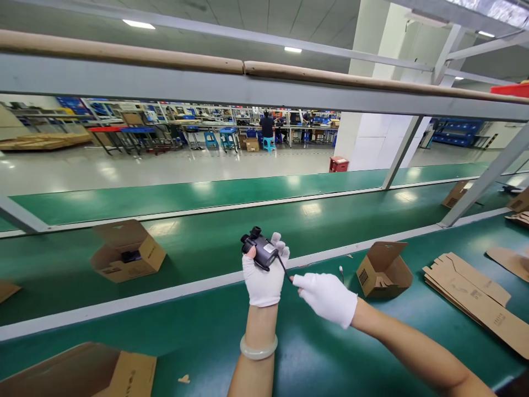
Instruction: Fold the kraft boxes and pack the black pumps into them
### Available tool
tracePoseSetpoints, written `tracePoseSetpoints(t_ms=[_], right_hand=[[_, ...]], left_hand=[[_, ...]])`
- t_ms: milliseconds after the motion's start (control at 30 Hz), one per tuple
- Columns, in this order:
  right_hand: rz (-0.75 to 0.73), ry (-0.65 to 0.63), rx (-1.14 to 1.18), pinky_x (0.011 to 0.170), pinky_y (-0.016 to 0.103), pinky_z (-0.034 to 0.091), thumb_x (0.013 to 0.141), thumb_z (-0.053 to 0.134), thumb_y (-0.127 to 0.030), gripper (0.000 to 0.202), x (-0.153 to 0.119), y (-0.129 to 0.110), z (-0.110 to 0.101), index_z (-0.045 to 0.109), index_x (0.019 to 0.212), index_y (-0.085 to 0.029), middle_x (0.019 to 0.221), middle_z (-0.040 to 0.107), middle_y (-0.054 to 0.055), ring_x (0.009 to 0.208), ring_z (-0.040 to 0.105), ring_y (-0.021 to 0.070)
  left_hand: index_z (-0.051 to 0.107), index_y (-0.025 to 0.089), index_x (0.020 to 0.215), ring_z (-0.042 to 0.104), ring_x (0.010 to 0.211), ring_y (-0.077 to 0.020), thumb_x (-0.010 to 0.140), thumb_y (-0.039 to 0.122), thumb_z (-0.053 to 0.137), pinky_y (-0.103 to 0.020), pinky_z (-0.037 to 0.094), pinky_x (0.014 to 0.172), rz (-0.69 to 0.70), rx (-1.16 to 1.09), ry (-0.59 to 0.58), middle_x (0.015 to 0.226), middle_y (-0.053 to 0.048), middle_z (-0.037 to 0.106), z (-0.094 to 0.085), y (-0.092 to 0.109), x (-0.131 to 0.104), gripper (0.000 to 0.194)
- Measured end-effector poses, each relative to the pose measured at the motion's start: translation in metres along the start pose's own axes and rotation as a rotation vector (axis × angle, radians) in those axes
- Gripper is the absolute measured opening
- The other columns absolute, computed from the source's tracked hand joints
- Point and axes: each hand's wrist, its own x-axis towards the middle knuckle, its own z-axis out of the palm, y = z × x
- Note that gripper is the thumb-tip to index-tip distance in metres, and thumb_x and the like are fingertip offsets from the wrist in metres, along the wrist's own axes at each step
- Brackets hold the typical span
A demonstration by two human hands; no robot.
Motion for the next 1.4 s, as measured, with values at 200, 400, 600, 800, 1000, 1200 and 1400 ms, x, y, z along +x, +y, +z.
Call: tracePoseSetpoints(t_ms=[200,400,600,800,1000,1200,1400], right_hand=[[-0.156,-0.100,-0.053,0.050,0.026,0.032,0.086,0.047,-0.017,0.022,-0.023,-0.021,-0.063,0.058,0.104,-0.024,0.076,0.060,-0.002,0.055,0.053,0.0136],[-0.300,0.265,0.135,0.070,0.028,0.044,0.094,0.033,-0.015,0.032,-0.002,0.000,-0.131,0.056,0.115,-0.023,0.092,0.061,0.004,0.080,0.058,0.0155],[-0.140,0.307,0.516,0.070,0.027,0.050,0.089,0.050,-0.027,0.020,0.039,0.034,-0.112,0.068,0.093,-0.020,0.086,0.066,0.003,0.078,0.062,0.0160],[0.070,0.088,0.384,0.060,0.025,0.045,0.087,0.047,-0.018,0.024,0.019,0.037,-0.071,0.068,0.099,-0.019,0.079,0.065,0.001,0.060,0.057,0.0130],[-0.143,0.034,-0.152,0.055,0.026,0.033,0.089,0.042,-0.011,0.024,-0.026,0.014,-0.087,0.059,0.104,-0.019,0.077,0.060,0.001,0.061,0.053,0.0144],[-0.264,0.187,-0.167,0.059,0.026,0.032,0.096,0.038,-0.018,0.023,-0.016,0.010,-0.121,0.060,0.100,-0.020,0.077,0.057,0.002,0.064,0.051,0.0143],[-0.169,0.239,0.423,0.064,0.022,0.043,0.090,0.053,-0.023,0.015,0.015,0.041,-0.089,0.067,0.086,-0.019,0.077,0.058,0.001,0.066,0.055,0.0120]], left_hand=[[0.052,0.019,0.098,0.058,0.061,-0.0114,0.073,0.046,0.072,-0.022,0.045,0.059,0.394,0.496,0.003,0.077,-0.001,0.062,-0.017,-0.002,0.004,0.041],[0.053,0.016,0.103,0.059,0.076,-0.0201,0.047,0.066,0.078,-0.027,0.049,0.065,0.158,0.840,-0.405,0.089,-0.008,0.060,-0.012,-0.007,-0.009,0.078],[0.051,0.018,0.106,0.060,0.062,-0.0212,0.044,0.071,0.076,-0.032,0.050,0.055,-0.127,0.699,-0.701,0.086,-0.008,0.058,0.001,-0.013,-0.028,0.086],[0.051,0.017,0.109,0.059,0.059,-0.0175,0.065,0.071,0.065,-0.028,0.048,0.053,0.108,0.628,-0.492,0.080,-0.007,0.061,-0.008,-0.010,-0.024,0.071],[0.051,0.019,0.100,0.056,0.079,-0.0152,0.072,0.050,0.072,-0.024,0.045,0.073,0.399,0.975,-0.102,0.089,-0.002,0.057,-0.015,-0.002,-0.007,0.047],[0.051,0.019,0.100,0.054,0.078,-0.0182,0.056,0.050,0.082,-0.025,0.042,0.070,0.104,1.185,-0.530,0.086,-0.001,0.055,-0.012,-0.007,-0.014,0.062],[0.050,0.017,0.122,0.052,0.107,-0.0307,0.050,0.067,0.077,-0.038,0.041,0.095,-0.085,0.921,-0.790,0.111,-0.011,0.056,0.000,-0.014,-0.029,0.092]])
